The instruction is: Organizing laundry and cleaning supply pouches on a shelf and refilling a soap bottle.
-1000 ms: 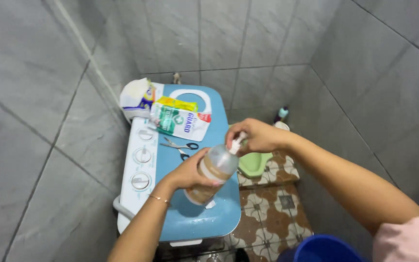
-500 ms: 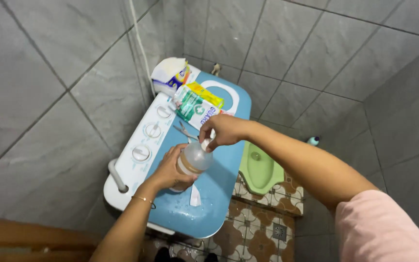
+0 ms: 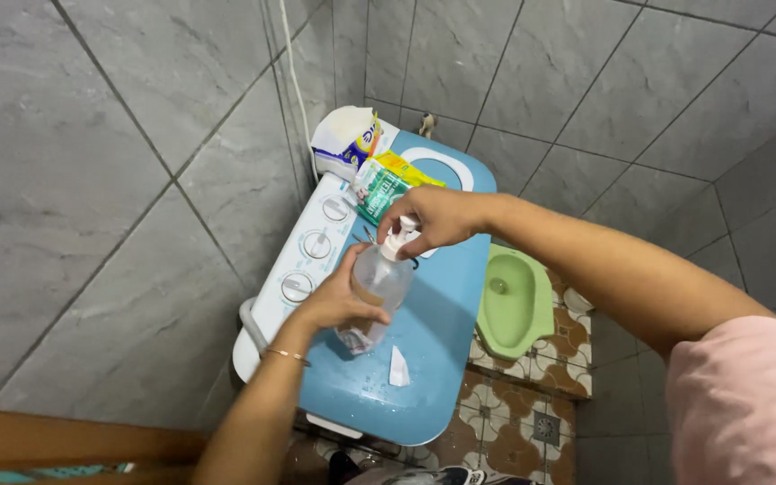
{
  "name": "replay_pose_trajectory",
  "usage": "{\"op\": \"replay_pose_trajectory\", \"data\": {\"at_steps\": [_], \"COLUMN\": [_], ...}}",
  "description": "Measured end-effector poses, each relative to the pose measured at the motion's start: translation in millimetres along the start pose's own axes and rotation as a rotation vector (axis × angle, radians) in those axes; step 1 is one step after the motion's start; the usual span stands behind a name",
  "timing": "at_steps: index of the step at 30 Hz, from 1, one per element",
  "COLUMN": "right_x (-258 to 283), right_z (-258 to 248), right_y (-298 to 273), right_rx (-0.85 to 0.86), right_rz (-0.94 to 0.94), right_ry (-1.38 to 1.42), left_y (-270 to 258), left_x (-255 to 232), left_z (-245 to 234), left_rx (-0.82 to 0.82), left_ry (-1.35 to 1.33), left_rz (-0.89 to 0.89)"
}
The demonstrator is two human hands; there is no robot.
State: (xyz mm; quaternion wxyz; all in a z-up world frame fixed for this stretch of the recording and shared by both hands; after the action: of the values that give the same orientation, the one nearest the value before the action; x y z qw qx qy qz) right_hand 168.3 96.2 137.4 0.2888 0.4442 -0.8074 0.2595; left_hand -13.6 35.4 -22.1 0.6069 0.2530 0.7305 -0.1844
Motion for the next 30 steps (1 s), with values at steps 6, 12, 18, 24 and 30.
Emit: {"op": "replay_pose_trajectory", "data": {"at_steps": [6, 12, 18, 24, 30], "right_x": [-32, -13, 9, 22, 10], "right_z": [13, 13, 1, -25, -49], "right_y": [13, 16, 17, 25, 45], "right_rx": [-0.133, -0.024, 0.091, 0.104, 0.032], "right_rz": [0.428, 0.274, -0.038, -0.080, -0.027], "right_ry": [-0.052, -0.124, -0.068, -0.193, -0.260], "left_y": [4, 8, 14, 15, 33], "left_x": [-1, 25, 73, 28, -37], "left_z": [-3, -18, -29, -42, -26], "left_rx": [-0.431, -0.130, 0.121, 0.122, -0.374], "left_ry": [0.315, 0.163, -0.233, -0.418, 0.328], "left_rz": [0.054, -0.011, -0.109, -0.034, 0.108]}}
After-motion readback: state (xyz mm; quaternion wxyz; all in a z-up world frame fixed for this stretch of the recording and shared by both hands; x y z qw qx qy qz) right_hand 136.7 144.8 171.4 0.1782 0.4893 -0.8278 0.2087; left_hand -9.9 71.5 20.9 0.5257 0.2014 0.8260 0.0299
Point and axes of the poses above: each hand's wrist, its own y-axis towards the middle knuckle, its own z-axis out of the palm, x = y × z, the point moved 3 cm from there along y, towards the middle knuckle, and after that the axes turned 10 degrees about y, right-handed, at the moved point
